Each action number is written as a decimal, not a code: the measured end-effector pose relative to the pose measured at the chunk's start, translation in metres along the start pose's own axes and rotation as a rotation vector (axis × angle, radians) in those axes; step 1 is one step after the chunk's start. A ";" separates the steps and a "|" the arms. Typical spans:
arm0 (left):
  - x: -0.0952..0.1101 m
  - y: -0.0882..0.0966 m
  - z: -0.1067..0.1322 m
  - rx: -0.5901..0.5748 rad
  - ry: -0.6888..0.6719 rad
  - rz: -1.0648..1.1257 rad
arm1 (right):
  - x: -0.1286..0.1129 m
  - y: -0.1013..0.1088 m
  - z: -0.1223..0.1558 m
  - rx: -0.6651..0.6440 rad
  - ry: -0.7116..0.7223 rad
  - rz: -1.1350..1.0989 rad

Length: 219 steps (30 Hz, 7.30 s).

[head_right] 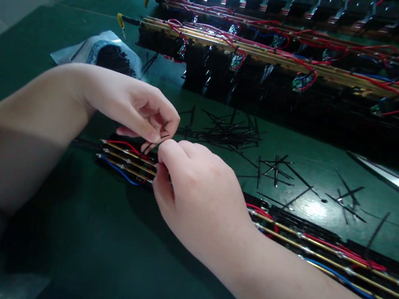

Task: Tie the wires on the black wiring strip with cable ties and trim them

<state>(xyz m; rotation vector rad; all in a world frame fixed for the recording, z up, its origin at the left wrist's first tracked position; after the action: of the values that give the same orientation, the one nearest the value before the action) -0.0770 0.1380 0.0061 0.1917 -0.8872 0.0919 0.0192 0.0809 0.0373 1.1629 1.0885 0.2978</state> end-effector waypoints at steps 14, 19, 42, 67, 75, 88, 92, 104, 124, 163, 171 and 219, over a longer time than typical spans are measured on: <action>0.004 -0.020 0.040 0.597 0.139 -0.215 | -0.004 -0.005 -0.002 -0.051 -0.001 0.028; -0.004 -0.038 0.047 0.772 0.073 -0.118 | -0.003 -0.006 -0.004 -0.052 -0.020 0.042; -0.010 -0.043 0.047 0.942 0.025 -0.167 | -0.007 -0.003 0.000 -0.014 0.053 0.068; 0.014 -0.094 0.067 1.319 0.048 -0.814 | -0.016 0.000 0.003 0.062 0.106 0.143; 0.023 -0.102 0.056 1.152 -0.181 -1.114 | -0.003 -0.003 0.002 0.027 0.026 0.005; 0.019 -0.100 0.058 1.187 -0.241 -1.031 | 0.067 0.026 -0.001 -0.189 -0.521 0.153; 0.016 -0.098 0.058 1.168 -0.247 -0.997 | 0.080 0.011 -0.005 -0.275 -0.518 0.182; 0.015 -0.098 0.057 1.176 -0.257 -0.974 | 0.093 0.026 -0.003 -0.110 -0.519 -0.126; 0.017 -0.097 0.057 1.177 -0.250 -0.978 | 0.097 0.003 0.013 -0.475 -0.608 0.374; 0.015 -0.093 0.077 1.425 -0.359 -0.923 | 0.010 0.002 -0.030 -0.119 -0.034 -0.541; 0.012 -0.091 0.076 1.406 -0.338 -0.863 | 0.016 0.015 -0.026 0.028 -0.075 -0.666; 0.020 -0.101 0.065 1.137 -0.397 -0.994 | -0.004 0.005 -0.028 -0.029 0.147 -0.103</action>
<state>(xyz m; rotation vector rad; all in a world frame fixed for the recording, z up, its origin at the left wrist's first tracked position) -0.0976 0.0257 0.0482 1.7298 -0.9549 -0.4001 -0.0041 0.0968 0.0444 1.0679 1.2648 0.3222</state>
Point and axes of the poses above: each hand's wrist, its own z-axis away from the middle knuckle, its own y-axis out of the back of the hand, x = y × z, the point moved 9 cm from there along -z, towards the middle knuckle, and after that the axes turned 14 degrees about -x, right-handed, at the moved point
